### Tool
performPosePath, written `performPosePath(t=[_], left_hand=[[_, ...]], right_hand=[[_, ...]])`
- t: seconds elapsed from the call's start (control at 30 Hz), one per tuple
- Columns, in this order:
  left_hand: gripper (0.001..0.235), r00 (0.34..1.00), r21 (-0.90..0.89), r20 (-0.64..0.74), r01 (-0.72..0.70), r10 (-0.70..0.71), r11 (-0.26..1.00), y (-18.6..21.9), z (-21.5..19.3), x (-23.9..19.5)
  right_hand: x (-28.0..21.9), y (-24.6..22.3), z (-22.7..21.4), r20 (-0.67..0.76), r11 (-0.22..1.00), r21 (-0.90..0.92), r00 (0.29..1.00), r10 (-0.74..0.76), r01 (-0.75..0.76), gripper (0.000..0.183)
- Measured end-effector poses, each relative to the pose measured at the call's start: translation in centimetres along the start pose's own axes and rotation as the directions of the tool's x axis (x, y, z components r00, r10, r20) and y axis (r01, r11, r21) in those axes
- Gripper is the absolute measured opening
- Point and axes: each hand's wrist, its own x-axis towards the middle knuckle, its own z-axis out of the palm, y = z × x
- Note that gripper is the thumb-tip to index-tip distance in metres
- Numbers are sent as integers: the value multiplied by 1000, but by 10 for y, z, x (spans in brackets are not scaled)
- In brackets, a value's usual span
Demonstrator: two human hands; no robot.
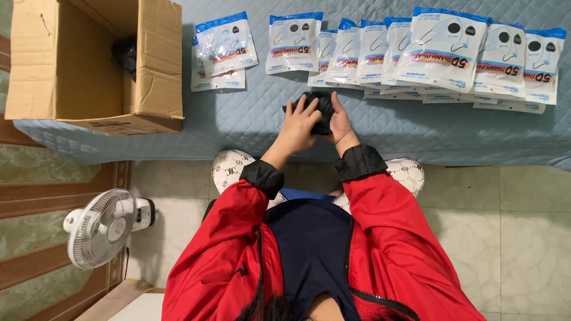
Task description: The person takes black face masks from a cardboard box, separates them, and places them into individual plastic packaging bags. They then arrange the packaged masks on a blue bedspread next to other already packaged items.
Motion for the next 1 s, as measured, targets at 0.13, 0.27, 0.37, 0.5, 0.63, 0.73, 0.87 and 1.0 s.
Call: performPosePath(t=[0.13, 0.27, 0.37, 0.5, 0.63, 0.73, 0.87, 1.0], left_hand=[[55, 983, -48, 184, 40, -30, 998, 2, 3, 6], [54, 970, -110, 243, 13, 14, 994, -3, -2, 16], [64, 977, -115, 205, -28, 51, 993, -4, -5, 14], [74, 999, -431, 35, 9, 7, 902, -16, -10, -2], [53, 938, -558, -199, 130, -285, 820, -47, 10, -7], [60, 854, -592, -218, 268, -472, 760, -50, 13, -6], [60, 879, -385, -188, 344, -437, 856, -52, 34, 0], [52, 897, 53, -335, 325, -290, 944, -43, 37, 2]], right_hand=[[7, -14, -38, -158, 987, -162, 987, -17, -9, 36], [22, -38, -104, -137, 950, -298, 981, -141, 95, 36], [15, -52, -96, -126, 913, -367, 964, -235, 175, 42], [14, -60, -92, -95, 898, -387, 959, -268, 212, 54], [24, -65, -121, -64, 900, -378, 964, -259, 217, 54], [25, -69, -129, -61, 878, -434, 966, -251, 201, 54], [23, -70, -133, -70, 857, -484, 969, -238, 175, 53], [22, -69, -130, -62, 846, -504, 970, -234, 172, 53]])
